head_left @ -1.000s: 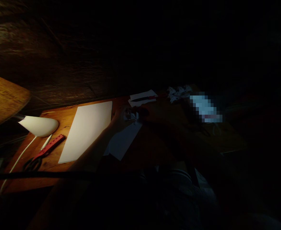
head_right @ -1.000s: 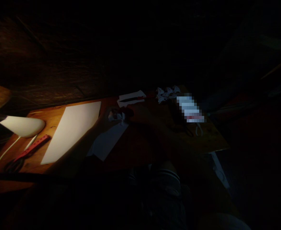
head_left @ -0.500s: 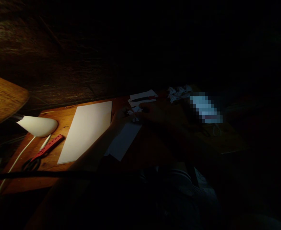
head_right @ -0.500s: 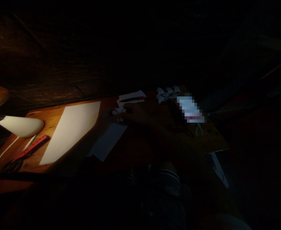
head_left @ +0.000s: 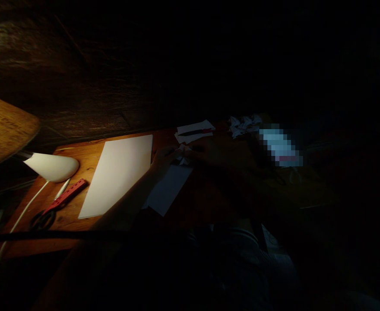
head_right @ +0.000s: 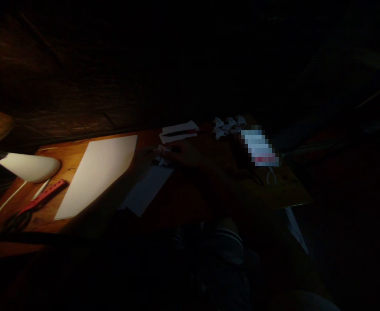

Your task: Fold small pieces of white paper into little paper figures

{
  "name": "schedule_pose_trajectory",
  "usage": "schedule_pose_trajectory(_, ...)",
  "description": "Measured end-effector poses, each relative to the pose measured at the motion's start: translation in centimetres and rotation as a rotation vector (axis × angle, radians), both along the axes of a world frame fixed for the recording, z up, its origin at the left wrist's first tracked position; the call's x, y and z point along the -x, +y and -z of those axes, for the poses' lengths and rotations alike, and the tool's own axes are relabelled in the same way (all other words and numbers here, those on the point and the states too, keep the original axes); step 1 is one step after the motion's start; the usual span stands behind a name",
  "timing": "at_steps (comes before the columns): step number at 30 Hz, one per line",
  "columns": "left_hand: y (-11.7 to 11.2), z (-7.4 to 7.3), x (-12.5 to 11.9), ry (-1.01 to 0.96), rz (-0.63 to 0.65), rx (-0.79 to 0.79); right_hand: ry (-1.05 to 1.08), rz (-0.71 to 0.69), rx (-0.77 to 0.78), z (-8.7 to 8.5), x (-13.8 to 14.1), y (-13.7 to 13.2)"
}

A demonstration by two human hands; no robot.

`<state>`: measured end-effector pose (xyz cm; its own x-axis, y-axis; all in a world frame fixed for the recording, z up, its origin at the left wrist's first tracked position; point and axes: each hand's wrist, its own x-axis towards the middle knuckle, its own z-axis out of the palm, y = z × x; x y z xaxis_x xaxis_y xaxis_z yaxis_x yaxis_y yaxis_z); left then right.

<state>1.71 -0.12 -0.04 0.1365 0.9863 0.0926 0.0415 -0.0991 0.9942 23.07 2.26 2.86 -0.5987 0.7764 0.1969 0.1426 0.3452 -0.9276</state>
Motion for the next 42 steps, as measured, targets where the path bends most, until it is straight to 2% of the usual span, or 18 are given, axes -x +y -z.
schedule_pose_trajectory(6,-0.1,0.1,0.0,-0.032,-0.013,0.057,0.029,0.051,-0.015,-0.1,0.0,-0.1)
schedule_pose_trajectory(10,-0.2,0.2,0.1,-0.003,0.026,0.107,0.034,0.071,-0.016,0.2,0.0,0.1)
schedule_pose_trajectory(18,-0.1,0.3,0.3,0.088,0.055,0.023,0.048,0.067,0.001,0.3,0.2,0.2)
schedule_pose_trajectory(22,-0.2,-0.1,0.1,0.051,0.089,-0.002,0.056,0.058,0.02,0.4,0.3,0.0)
schedule_pose_trajectory(27,-0.8,-1.1,0.0,0.072,0.113,0.049,0.048,0.046,-0.003,0.6,0.6,-0.1)
schedule_pose_trajectory(34,-1.2,-1.0,-0.1,0.056,0.074,0.03,0.061,-0.021,-0.01,0.6,0.9,-0.1)
schedule_pose_trajectory(42,-0.7,-0.3,0.0,0.13,-0.059,-0.09,0.073,0.052,0.003,0.5,0.6,0.0)
